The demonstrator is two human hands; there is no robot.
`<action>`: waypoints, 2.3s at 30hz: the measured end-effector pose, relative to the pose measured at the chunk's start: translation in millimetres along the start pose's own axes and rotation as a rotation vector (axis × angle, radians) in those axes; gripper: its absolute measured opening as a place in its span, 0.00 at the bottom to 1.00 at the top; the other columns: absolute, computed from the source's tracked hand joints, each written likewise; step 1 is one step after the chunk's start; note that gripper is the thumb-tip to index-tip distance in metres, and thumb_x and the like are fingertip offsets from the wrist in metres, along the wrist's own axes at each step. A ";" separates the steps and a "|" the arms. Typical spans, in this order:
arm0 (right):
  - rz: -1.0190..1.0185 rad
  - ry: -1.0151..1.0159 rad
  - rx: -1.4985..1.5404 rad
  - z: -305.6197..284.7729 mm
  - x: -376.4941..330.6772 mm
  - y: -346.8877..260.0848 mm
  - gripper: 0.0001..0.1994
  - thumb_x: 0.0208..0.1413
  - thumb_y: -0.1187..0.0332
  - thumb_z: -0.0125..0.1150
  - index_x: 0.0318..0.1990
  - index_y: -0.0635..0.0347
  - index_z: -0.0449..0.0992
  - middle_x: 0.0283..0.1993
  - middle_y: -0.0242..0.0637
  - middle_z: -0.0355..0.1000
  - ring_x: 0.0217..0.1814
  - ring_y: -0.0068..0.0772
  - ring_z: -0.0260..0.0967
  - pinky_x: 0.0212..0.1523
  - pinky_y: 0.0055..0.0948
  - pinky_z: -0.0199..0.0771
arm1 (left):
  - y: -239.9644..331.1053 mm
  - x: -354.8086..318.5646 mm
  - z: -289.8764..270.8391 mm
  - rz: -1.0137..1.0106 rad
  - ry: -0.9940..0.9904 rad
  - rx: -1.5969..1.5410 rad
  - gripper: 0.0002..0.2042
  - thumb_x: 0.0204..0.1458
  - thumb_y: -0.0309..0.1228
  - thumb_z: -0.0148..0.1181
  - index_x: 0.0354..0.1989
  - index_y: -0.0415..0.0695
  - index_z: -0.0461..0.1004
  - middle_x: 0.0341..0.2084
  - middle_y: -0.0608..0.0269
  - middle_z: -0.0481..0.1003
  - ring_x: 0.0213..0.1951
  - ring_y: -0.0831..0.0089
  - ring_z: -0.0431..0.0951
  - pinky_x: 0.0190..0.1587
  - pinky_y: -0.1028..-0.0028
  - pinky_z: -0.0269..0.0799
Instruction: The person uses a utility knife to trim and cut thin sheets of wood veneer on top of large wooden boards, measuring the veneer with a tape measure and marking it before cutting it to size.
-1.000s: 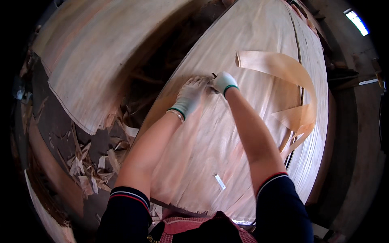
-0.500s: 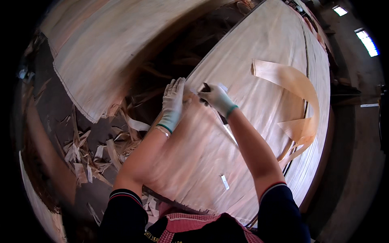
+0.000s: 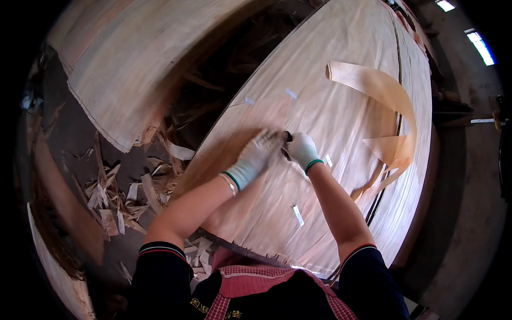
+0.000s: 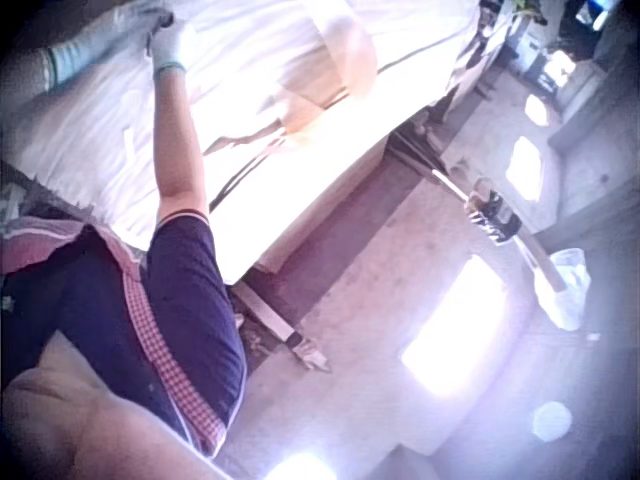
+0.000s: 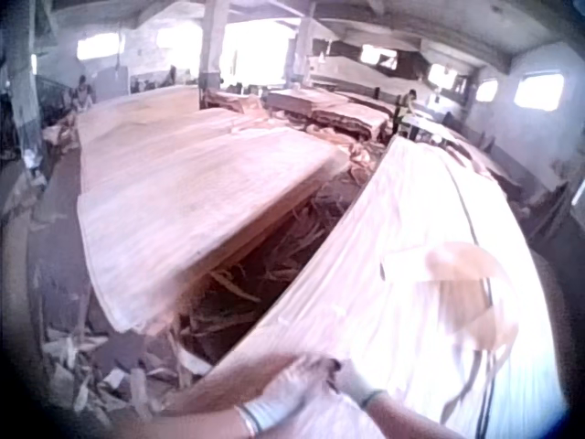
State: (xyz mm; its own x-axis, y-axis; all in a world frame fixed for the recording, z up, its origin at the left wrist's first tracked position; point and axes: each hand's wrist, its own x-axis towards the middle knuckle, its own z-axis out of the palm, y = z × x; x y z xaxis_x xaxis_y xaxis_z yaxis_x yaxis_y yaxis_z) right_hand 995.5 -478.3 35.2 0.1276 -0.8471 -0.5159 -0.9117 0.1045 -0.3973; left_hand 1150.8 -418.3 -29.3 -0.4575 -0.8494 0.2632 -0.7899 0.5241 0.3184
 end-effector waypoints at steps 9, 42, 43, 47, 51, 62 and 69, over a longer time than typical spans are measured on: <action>-0.144 0.247 0.660 24.4 -143.6 24.6 0.06 0.56 0.72 0.57 0.39 0.63 0.70 0.23 0.31 0.69 0.22 0.23 0.67 0.23 0.24 0.68 | 42.7 -15.4 -62.1 -0.296 -0.110 -0.620 0.22 0.54 0.26 0.52 0.60 0.41 0.62 0.56 0.62 0.67 0.58 0.68 0.67 0.62 0.67 0.61; -0.432 -0.029 0.407 157.0 -267.0 62.7 0.11 0.51 0.67 0.61 0.39 0.65 0.75 0.27 0.47 0.75 0.28 0.43 0.73 0.30 0.39 0.71 | 170.3 -235.4 -50.3 -0.696 0.127 0.155 0.35 0.46 0.44 0.63 0.60 0.38 0.61 0.64 0.52 0.58 0.67 0.55 0.53 0.69 0.56 0.40; -0.554 0.049 0.267 150.2 -265.2 62.1 0.11 0.51 0.67 0.60 0.39 0.64 0.76 0.28 0.50 0.75 0.30 0.49 0.74 0.32 0.42 0.71 | 171.8 -236.0 -48.9 -0.690 0.118 0.175 0.34 0.46 0.44 0.63 0.60 0.38 0.61 0.63 0.52 0.58 0.67 0.55 0.53 0.69 0.56 0.40; -0.412 0.003 0.065 106.2 -201.3 57.5 0.12 0.50 0.62 0.60 0.36 0.60 0.76 0.29 0.49 0.75 0.33 0.51 0.74 0.34 0.42 0.72 | 172.7 -214.9 -66.4 -0.693 0.004 0.124 0.30 0.48 0.40 0.60 0.59 0.38 0.62 0.63 0.53 0.59 0.66 0.56 0.53 0.69 0.58 0.42; -0.352 -0.061 0.402 113.6 -181.5 37.6 0.14 0.50 0.63 0.59 0.43 0.59 0.77 0.34 0.48 0.76 0.34 0.49 0.74 0.36 0.38 0.73 | 161.4 -182.1 -52.1 -0.380 -0.068 0.094 0.30 0.52 0.37 0.53 0.63 0.39 0.58 0.65 0.52 0.56 0.67 0.57 0.52 0.70 0.60 0.43; -0.013 -0.237 0.732 32.2 -162.6 101.1 0.11 0.58 0.62 0.58 0.37 0.61 0.74 0.31 0.31 0.75 0.25 0.22 0.66 0.22 0.24 0.63 | 109.6 -171.3 -78.3 -0.562 0.293 -0.019 0.17 0.55 0.35 0.52 0.50 0.42 0.70 0.48 0.52 0.73 0.56 0.57 0.68 0.65 0.54 0.51; -0.151 0.148 1.024 32.6 -189.1 86.2 0.09 0.62 0.61 0.54 0.39 0.58 0.70 0.34 0.36 0.76 0.20 0.16 0.61 0.20 0.18 0.59 | 8.2 -256.1 -117.5 -1.081 0.278 0.112 0.19 0.54 0.41 0.55 0.46 0.37 0.73 0.37 0.46 0.76 0.42 0.47 0.75 0.46 0.58 0.69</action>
State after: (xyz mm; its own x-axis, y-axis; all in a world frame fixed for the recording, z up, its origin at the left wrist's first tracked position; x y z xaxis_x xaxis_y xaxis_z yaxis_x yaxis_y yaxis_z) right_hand 905.5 -292.2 73.8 0.1008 -0.9362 -0.3368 -0.1148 0.3253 -0.9386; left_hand 1309.5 -189.1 12.9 0.5865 -0.8042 0.0964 -0.7556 -0.5003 0.4229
